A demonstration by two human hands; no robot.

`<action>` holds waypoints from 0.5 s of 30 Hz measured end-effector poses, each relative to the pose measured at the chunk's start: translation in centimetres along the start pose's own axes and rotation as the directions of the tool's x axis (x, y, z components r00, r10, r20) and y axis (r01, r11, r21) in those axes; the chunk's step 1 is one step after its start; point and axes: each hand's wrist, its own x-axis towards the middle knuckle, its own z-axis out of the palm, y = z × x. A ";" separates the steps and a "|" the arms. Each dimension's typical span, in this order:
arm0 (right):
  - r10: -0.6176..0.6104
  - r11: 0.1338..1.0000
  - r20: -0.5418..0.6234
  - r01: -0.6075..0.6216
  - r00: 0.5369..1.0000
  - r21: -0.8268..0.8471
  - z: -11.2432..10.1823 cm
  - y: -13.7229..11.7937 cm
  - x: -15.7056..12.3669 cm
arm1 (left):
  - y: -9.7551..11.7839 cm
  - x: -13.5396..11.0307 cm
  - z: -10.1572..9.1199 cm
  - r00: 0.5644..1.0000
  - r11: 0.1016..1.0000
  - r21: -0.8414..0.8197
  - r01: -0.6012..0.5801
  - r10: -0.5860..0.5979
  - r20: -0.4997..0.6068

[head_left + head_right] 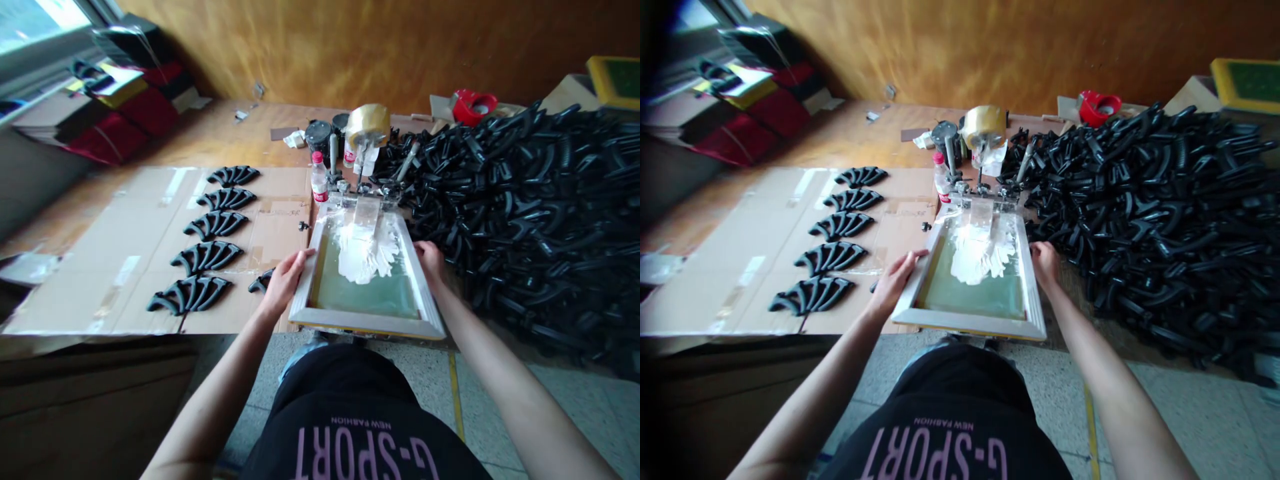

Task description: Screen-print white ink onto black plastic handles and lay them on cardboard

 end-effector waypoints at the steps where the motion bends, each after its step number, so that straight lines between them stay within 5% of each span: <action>1: 0.075 0.997 -0.056 -0.076 0.996 -0.002 -0.5 0.3 1.1 | -2.0 -0.3 0.1 0.999 0.999 -0.001 0.054 -0.054 0.003; 4: 0.154 0.988 -0.171 -0.148 0.973 0.047 -1.3 -1.8 5.1 | -6.7 -0.1 0.6 0.992 0.990 0.058 0.128 -0.128 0.001; 7: 0.029 0.993 0.063 -0.036 0.998 0.112 -1.2 -6.2 7.7 | -8.8 0.9 0.8 0.993 0.974 0.191 0.122 -0.119 -0.023; 10: -0.099 0.990 0.291 0.063 0.952 0.128 -0.9 -9.2 6.3 | -8.8 1.2 0.7 0.991 0.964 0.227 0.137 -0.130 -0.042; 15: -0.448 0.892 0.357 0.383 0.820 0.238 -2.0 -9.2 1.1 | -8.0 0.8 0.9 0.972 0.972 0.084 0.218 -0.209 -0.107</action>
